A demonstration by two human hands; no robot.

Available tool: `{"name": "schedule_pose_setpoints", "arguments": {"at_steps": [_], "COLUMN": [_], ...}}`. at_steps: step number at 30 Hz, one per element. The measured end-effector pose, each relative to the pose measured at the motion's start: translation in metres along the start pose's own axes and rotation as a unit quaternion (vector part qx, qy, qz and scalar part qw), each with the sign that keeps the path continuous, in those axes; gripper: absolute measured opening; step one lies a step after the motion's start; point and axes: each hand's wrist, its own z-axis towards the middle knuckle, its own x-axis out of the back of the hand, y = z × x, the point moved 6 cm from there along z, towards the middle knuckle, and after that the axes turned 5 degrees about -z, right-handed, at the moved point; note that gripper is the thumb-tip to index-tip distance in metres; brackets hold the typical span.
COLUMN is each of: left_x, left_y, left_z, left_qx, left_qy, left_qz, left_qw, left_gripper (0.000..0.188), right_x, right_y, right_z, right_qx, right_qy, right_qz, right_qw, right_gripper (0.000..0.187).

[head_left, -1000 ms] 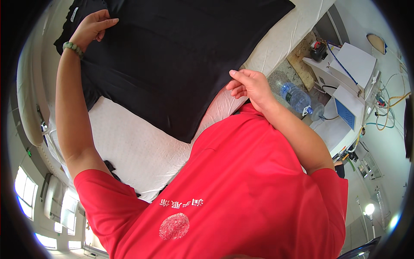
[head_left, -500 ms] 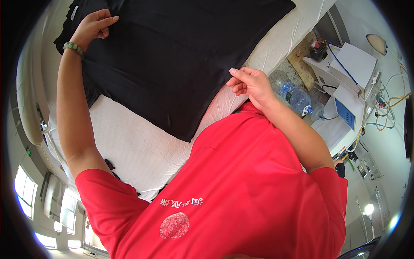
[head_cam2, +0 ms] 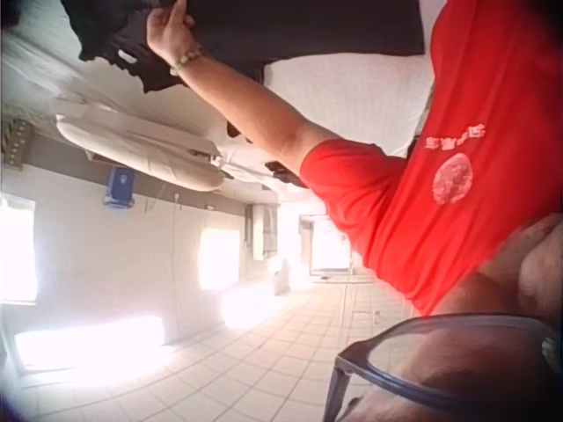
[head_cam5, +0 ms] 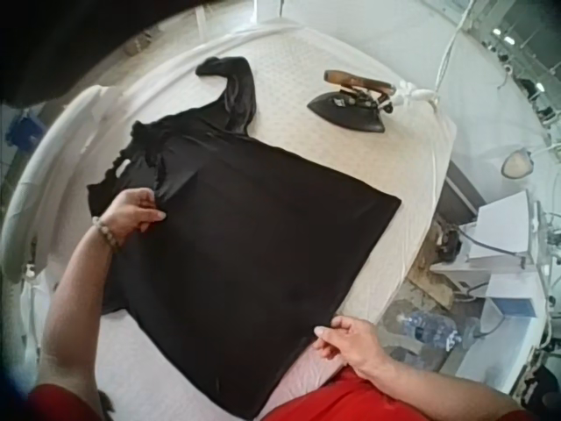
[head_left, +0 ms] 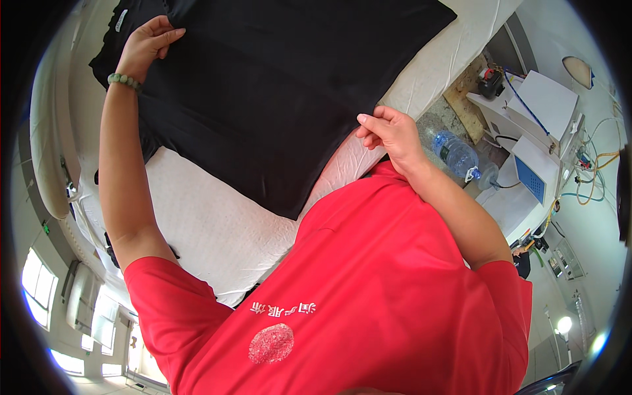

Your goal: Ironing and smoothing out black clothes on a pressing table.

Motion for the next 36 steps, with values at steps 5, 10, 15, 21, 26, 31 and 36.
{"name": "schedule_pose_setpoints", "arguments": {"at_steps": [5, 10, 15, 21, 26, 31, 36], "left_x": [-0.002, -0.029, -0.136, -0.302, -0.328, -0.302, -0.292], "left_y": [-0.003, 0.031, 0.071, 0.070, 0.057, 0.038, 0.025], "left_z": [0.000, -0.030, -0.107, -0.180, -0.172, -0.151, -0.135], "left_qx": [-0.034, -0.173, -0.326, -0.314, -0.258, -0.104, -0.006], "left_qy": [0.043, 0.264, 0.296, 0.140, 0.210, 0.138, 0.052], "left_qz": [0.042, 0.315, 0.289, 0.167, 0.202, 0.052, -0.031], "left_qw": [0.998, 0.895, 0.850, 0.924, 0.921, 0.984, 0.998], "left_gripper": [0.019, 0.019, 0.017, 0.017, 0.016, 0.020, 0.023], "right_x": [0.000, -0.006, -0.007, 0.007, 0.007, 0.002, 0.004], "right_y": [-0.002, -0.005, -0.009, -0.017, -0.024, -0.024, -0.024], "right_z": [0.000, 0.003, 0.000, 0.002, 0.005, 0.007, 0.009], "right_qx": [0.030, 0.031, 0.048, 0.075, 0.103, 0.097, 0.090], "right_qy": [0.047, 0.055, 0.041, 0.014, -0.027, -0.057, -0.056], "right_qz": [-0.034, -0.116, -0.143, -0.072, -0.055, -0.044, -0.048], "right_qw": [0.998, 0.991, 0.988, 0.995, 0.993, 0.993, 0.993], "right_gripper": [0.020, 0.022, 0.023, 0.026, 0.030, 0.034, 0.034]}}
